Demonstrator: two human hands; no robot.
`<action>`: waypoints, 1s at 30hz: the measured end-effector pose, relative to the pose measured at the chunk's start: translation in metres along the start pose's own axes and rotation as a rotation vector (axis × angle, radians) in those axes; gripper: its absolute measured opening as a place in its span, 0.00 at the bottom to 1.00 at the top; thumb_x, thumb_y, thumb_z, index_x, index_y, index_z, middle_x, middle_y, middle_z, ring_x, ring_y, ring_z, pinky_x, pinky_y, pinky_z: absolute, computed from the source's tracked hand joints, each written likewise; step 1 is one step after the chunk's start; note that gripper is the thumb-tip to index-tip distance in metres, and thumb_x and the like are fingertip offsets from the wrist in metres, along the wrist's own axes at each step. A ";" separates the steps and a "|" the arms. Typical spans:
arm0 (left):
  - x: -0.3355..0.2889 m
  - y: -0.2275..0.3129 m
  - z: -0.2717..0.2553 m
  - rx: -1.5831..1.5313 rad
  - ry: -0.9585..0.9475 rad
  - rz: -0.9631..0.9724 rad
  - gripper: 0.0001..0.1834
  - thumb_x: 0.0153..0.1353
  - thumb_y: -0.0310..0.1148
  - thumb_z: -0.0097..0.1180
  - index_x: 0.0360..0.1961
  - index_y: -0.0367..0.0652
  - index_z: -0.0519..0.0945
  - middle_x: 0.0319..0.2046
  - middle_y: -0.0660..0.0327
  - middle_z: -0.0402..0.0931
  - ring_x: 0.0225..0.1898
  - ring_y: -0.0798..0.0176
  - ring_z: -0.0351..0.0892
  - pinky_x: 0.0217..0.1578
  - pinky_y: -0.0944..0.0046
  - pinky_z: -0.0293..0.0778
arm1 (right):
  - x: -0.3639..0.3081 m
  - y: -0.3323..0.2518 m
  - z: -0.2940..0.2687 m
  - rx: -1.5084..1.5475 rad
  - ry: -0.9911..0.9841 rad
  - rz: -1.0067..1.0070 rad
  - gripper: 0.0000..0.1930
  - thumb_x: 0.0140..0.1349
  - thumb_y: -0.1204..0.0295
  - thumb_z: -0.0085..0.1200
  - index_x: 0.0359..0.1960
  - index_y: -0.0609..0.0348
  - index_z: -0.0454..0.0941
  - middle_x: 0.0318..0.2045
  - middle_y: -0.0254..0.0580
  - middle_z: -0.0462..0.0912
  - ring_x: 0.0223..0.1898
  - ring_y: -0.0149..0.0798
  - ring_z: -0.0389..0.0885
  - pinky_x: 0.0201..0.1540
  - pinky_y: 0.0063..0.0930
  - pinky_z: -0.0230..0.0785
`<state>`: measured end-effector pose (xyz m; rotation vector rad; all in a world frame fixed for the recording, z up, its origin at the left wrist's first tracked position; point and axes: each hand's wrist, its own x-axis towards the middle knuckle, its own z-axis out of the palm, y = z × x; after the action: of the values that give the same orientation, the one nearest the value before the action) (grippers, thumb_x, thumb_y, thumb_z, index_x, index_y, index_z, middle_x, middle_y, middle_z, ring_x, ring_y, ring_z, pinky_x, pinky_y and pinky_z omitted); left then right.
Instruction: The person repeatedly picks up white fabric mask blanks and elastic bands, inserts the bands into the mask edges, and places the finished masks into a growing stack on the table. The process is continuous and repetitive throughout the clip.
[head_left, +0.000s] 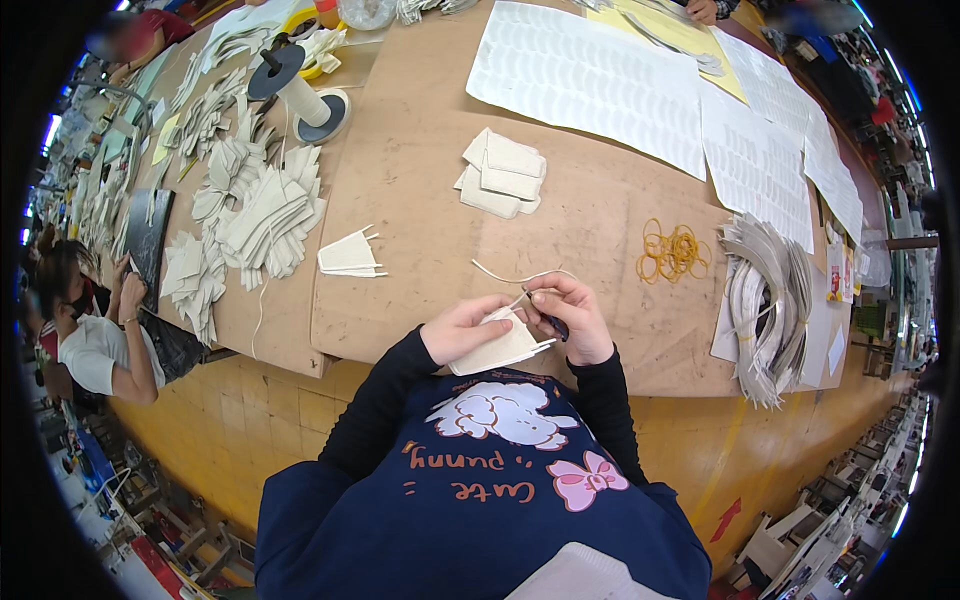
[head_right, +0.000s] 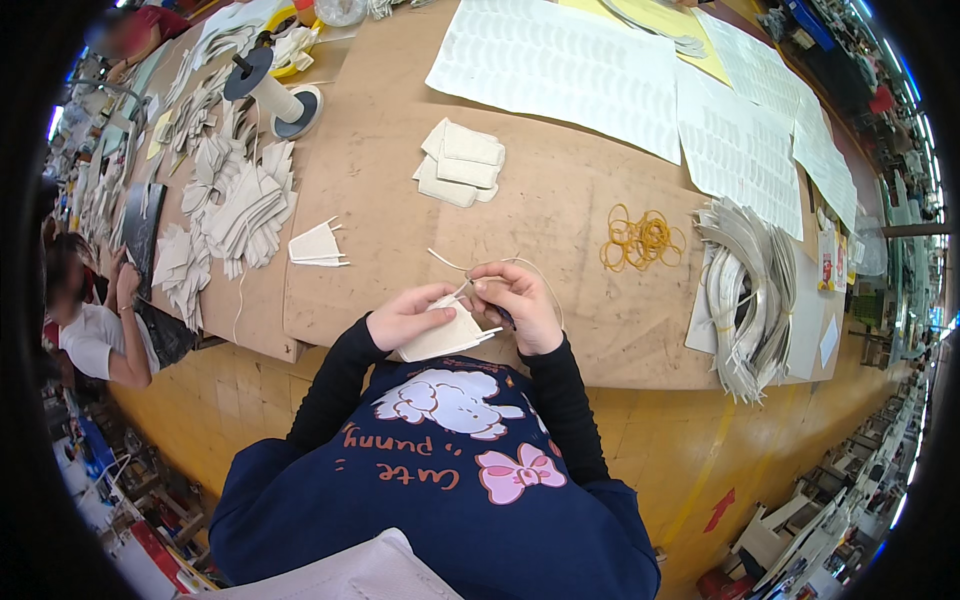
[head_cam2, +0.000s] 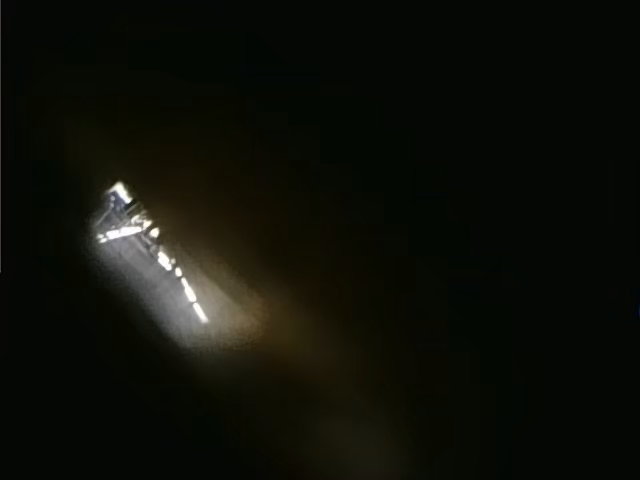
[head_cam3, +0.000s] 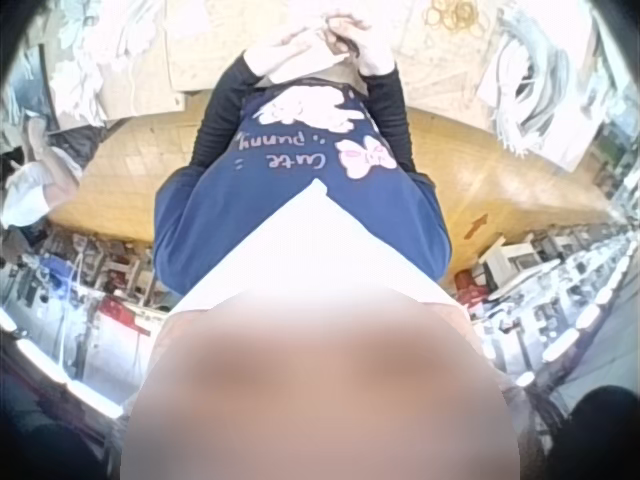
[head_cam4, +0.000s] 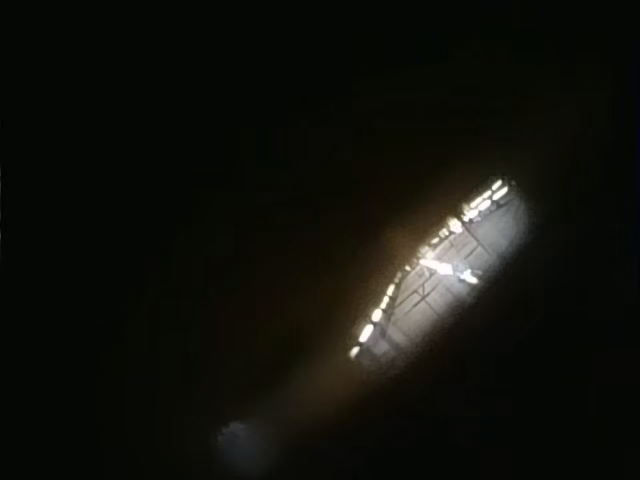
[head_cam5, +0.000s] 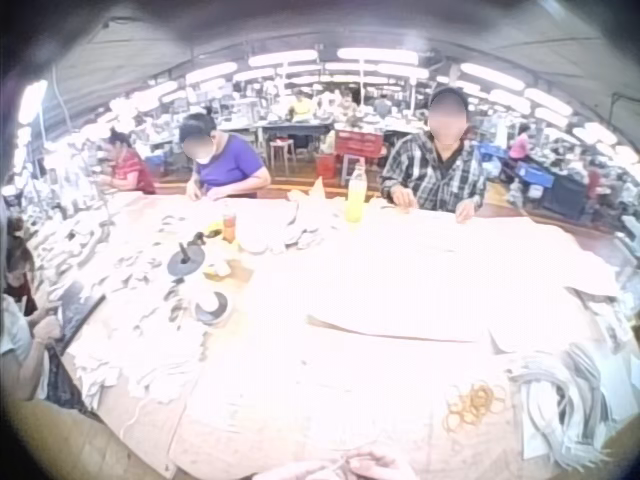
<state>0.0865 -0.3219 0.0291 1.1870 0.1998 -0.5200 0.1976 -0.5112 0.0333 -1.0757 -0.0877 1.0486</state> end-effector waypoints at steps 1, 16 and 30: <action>0.000 -0.001 -0.001 0.002 -0.001 -0.004 0.18 0.73 0.33 0.48 0.61 0.38 0.70 0.48 0.63 0.79 0.47 0.74 0.78 0.47 0.72 0.75 | 0.000 0.000 0.001 -0.011 0.004 -0.002 0.10 0.65 0.74 0.56 0.45 0.63 0.79 0.23 0.33 0.78 0.20 0.21 0.69 0.22 0.14 0.55; -0.024 0.001 -0.031 0.201 0.149 0.097 0.19 0.68 0.36 0.56 0.57 0.40 0.74 0.42 0.63 0.78 0.45 0.72 0.76 0.48 0.68 0.72 | -0.005 0.001 -0.018 -0.069 0.252 -0.187 0.08 0.65 0.72 0.56 0.44 0.60 0.80 0.23 0.38 0.78 0.17 0.23 0.66 0.19 0.16 0.52; -0.080 0.011 -0.180 1.111 0.802 0.206 0.24 0.58 0.32 0.64 0.56 0.39 0.79 0.51 0.54 0.77 0.52 0.53 0.76 0.54 0.63 0.70 | -0.029 -0.010 -0.062 -0.146 0.457 -0.320 0.12 0.72 0.66 0.51 0.49 0.61 0.78 0.27 0.44 0.83 0.14 0.23 0.64 0.16 0.15 0.52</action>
<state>0.0444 -0.1311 0.0040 2.4464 0.4951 0.1205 0.2209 -0.5748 0.0206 -1.3599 0.0322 0.4998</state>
